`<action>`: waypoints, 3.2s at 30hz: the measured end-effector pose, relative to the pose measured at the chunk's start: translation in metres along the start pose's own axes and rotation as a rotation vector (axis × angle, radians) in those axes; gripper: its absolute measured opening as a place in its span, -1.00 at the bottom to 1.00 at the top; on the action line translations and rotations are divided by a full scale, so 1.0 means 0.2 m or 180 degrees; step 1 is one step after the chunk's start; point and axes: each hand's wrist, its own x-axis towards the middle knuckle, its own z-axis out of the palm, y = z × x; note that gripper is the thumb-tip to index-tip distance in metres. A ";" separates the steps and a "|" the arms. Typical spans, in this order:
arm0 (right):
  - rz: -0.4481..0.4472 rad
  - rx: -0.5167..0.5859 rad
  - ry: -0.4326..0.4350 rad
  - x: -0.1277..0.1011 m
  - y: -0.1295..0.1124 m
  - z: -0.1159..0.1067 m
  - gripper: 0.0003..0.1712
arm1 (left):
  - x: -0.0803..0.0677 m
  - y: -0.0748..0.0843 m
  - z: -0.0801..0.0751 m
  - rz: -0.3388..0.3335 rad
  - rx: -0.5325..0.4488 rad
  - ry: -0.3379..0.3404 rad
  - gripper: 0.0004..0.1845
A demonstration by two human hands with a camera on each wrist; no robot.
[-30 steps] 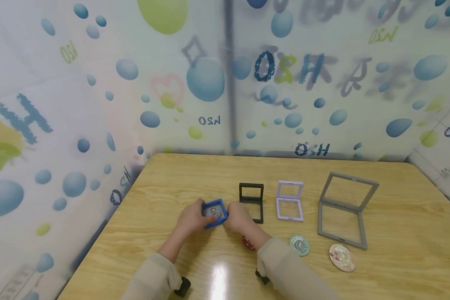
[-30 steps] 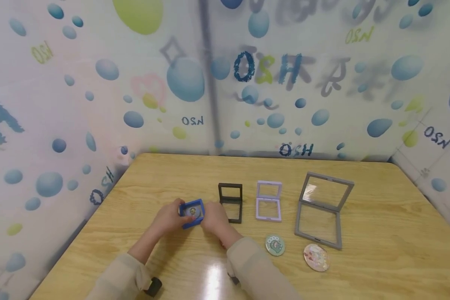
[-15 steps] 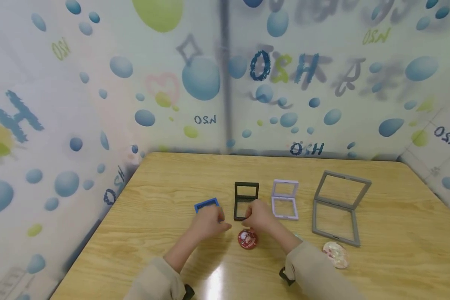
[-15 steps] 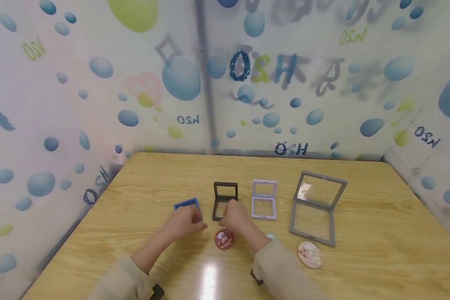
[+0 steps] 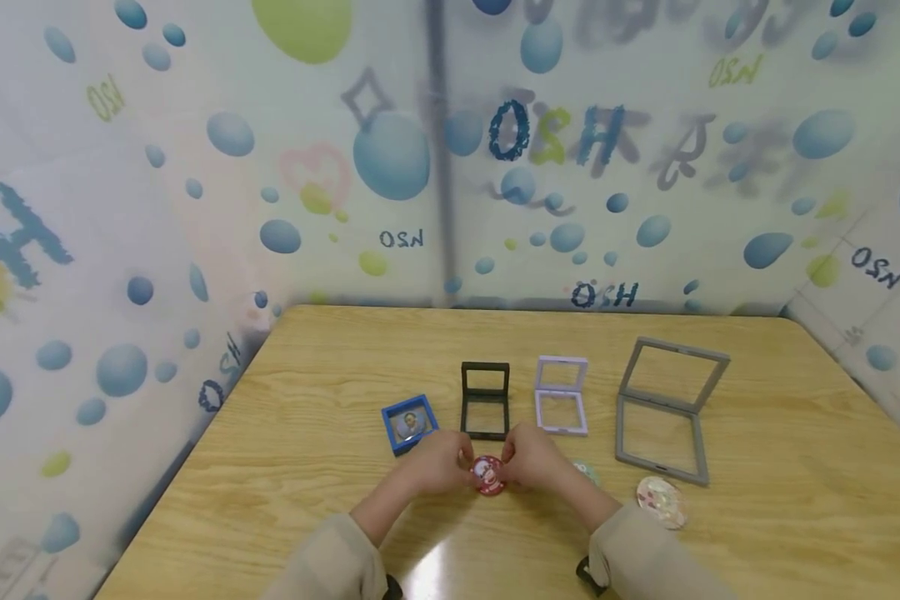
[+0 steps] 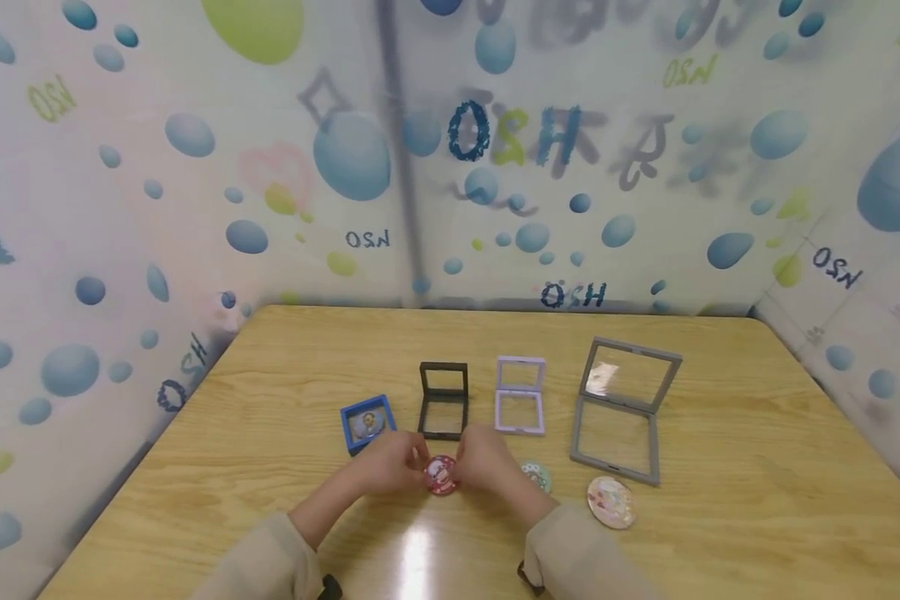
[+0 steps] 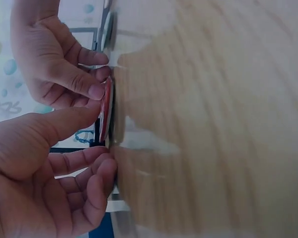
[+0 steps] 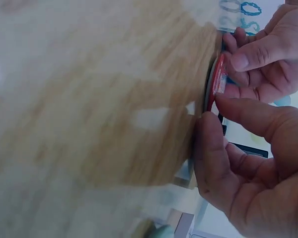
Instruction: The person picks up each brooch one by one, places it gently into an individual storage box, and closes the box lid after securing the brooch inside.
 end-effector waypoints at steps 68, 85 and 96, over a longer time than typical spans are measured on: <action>0.0912 0.1433 0.0917 0.22 0.01 0.01 -0.89 | 0.26 0.00 -0.02 -0.1007 -0.0637 0.1198 -0.91; 0.0889 0.1508 0.0985 0.25 0.04 0.04 -0.91 | 0.28 0.01 0.00 -0.1053 -0.0047 0.1205 -0.85; 0.0946 0.1485 0.0956 0.25 0.04 0.04 -0.86 | 0.29 0.00 0.01 -0.1017 0.0111 0.1294 -0.88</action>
